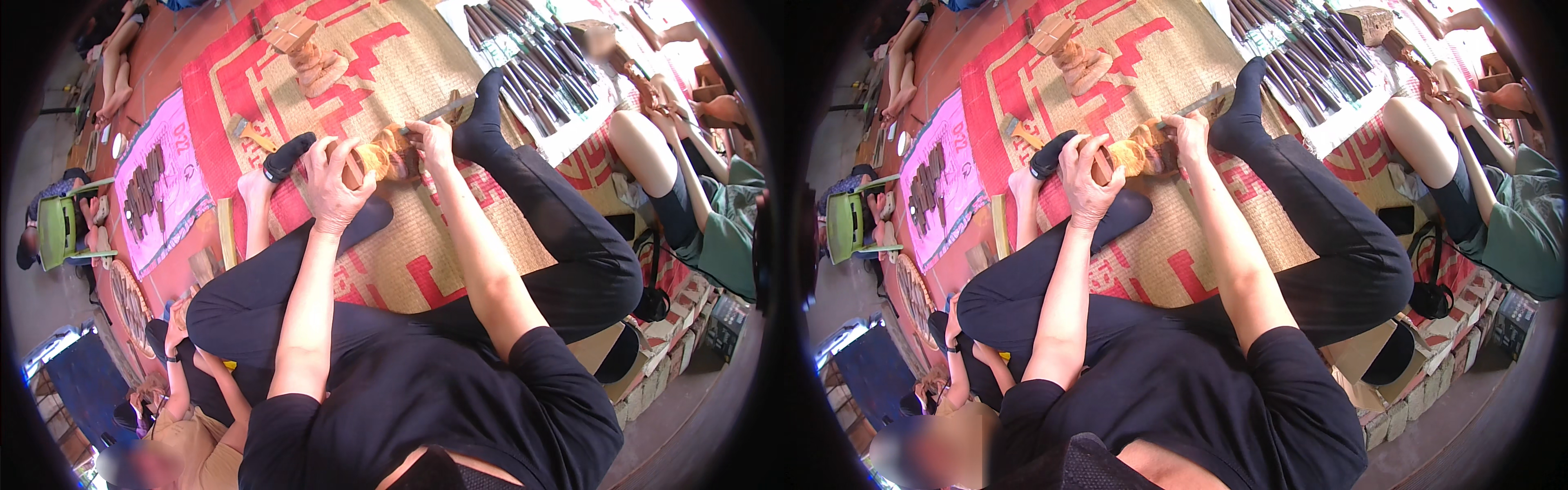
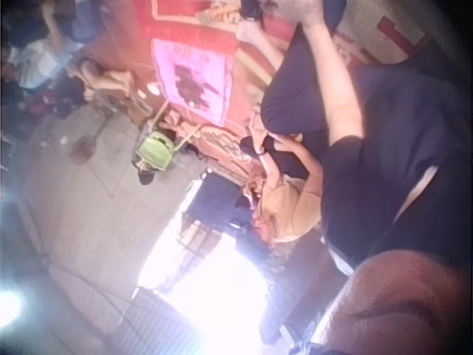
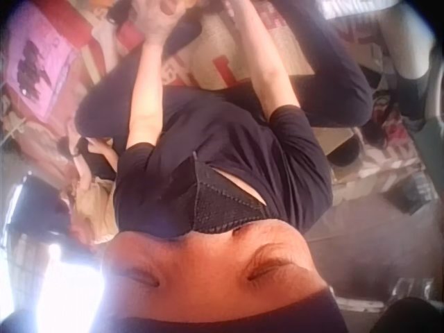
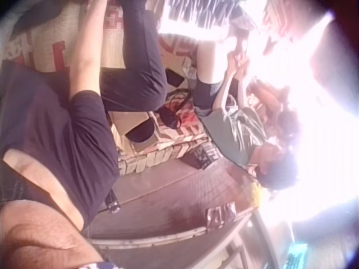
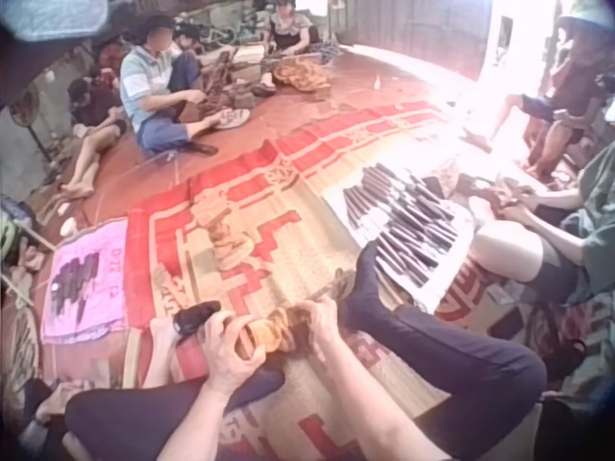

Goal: The person sits cross-legged on a mat and carves a piece of wood using a knife. They hold the wood in their left hand and use the knife in their right hand to shape it. The person rotates the wood periodically to work on different sides.

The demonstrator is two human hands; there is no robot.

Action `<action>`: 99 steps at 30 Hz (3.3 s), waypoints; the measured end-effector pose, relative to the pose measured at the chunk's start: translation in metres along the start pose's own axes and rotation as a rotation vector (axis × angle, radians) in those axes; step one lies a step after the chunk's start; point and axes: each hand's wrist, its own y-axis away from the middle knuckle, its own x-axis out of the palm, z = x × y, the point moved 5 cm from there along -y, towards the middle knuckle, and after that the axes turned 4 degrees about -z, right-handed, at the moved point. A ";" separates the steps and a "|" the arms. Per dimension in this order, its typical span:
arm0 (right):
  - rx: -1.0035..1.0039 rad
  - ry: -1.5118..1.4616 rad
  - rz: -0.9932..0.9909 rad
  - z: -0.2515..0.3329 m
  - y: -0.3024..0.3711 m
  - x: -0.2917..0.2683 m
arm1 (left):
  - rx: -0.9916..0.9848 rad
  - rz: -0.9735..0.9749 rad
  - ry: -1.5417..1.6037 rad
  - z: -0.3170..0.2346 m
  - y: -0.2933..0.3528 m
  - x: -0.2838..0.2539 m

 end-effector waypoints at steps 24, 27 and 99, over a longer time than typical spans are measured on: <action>0.000 0.157 0.086 -0.007 -0.003 0.004 | 0.001 -0.010 0.007 0.005 0.003 -0.001; 0.016 0.003 -0.027 0.008 0.002 0.004 | 0.018 -0.006 0.002 0.002 0.002 0.000; 0.039 0.355 0.317 0.020 -0.012 0.004 | 0.211 0.040 -0.055 -0.025 0.011 0.002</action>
